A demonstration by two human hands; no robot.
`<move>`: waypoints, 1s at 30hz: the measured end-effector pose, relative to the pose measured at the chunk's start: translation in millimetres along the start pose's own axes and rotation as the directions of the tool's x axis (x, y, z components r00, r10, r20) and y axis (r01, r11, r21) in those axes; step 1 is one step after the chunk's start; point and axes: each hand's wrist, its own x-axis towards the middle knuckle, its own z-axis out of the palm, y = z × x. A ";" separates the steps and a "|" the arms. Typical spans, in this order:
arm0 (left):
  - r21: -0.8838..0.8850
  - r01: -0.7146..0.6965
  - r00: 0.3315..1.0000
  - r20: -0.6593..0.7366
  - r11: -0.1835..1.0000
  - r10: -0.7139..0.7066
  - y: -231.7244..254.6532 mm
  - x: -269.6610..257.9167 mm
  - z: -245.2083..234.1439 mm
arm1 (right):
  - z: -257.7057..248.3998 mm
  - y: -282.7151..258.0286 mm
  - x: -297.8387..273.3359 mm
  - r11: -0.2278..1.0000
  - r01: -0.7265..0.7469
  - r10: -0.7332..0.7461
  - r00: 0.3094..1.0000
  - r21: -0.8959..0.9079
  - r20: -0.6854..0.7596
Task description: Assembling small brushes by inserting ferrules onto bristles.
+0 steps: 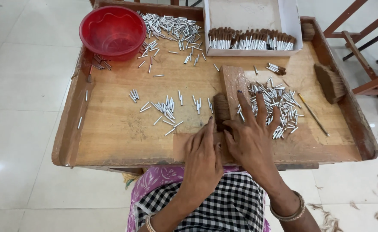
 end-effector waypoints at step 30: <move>-0.050 -0.146 0.982 -0.127 0.988 0.139 24.3 20.4 -23.4 | -58.3 -13.1 -35.6 0.996 0.049 -0.031 0.975 0.077 -0.221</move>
